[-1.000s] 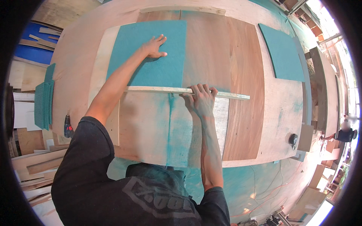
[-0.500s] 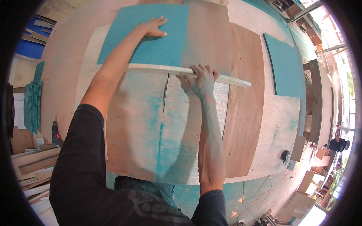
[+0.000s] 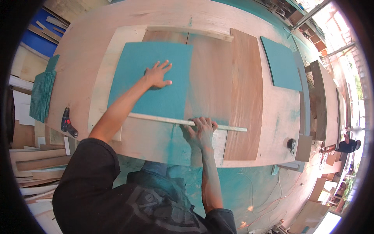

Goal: The person sands a teal-colored rectangular board using a sanding block and a wooden guide rail. They repeatedly rub the sanding block along the board's surface, moving back and forth to smooth the material. The task is performed on a workbench in a workshop environment.

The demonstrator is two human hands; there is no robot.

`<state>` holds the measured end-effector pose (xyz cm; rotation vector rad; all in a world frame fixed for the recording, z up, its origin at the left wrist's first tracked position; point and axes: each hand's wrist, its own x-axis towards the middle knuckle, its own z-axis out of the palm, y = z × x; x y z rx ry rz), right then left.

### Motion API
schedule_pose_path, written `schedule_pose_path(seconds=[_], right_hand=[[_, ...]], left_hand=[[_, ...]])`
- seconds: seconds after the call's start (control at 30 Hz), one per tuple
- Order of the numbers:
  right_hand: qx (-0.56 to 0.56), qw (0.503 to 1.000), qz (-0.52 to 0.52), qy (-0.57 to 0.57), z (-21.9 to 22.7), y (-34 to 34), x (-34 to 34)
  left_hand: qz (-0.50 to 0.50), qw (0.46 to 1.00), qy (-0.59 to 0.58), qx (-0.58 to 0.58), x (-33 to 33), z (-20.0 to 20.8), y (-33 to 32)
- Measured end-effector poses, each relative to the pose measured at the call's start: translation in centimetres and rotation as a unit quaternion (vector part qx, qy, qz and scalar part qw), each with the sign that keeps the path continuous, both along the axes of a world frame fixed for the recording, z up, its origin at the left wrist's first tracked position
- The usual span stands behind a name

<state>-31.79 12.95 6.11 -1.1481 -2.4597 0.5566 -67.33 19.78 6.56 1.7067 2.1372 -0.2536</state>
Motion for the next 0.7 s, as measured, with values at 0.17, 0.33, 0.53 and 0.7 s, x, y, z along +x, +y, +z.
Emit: schedule_pose_path(seconds=[0.17,0.33,0.53,0.7], right_hand=[[-0.011,1.000,-0.012,-0.006,1.1,-10.1,5.8],[-0.026,0.999,-0.016,-0.008,1.8,-18.3,10.1],[-0.027,0.999,-0.018,-0.004,2.0,-23.7,13.1],[-0.030,0.999,-0.013,-0.008,1.7,-24.4,13.6]], left_hand=[[-0.001,1.000,-0.022,-0.007,5.9,1.4,-10.4],[0.007,1.000,-0.010,-0.017,10.6,1.8,-18.8],[0.008,1.000,-0.027,0.000,13.6,1.7,-23.9],[0.014,1.000,-0.025,0.001,13.5,0.8,-24.7]])
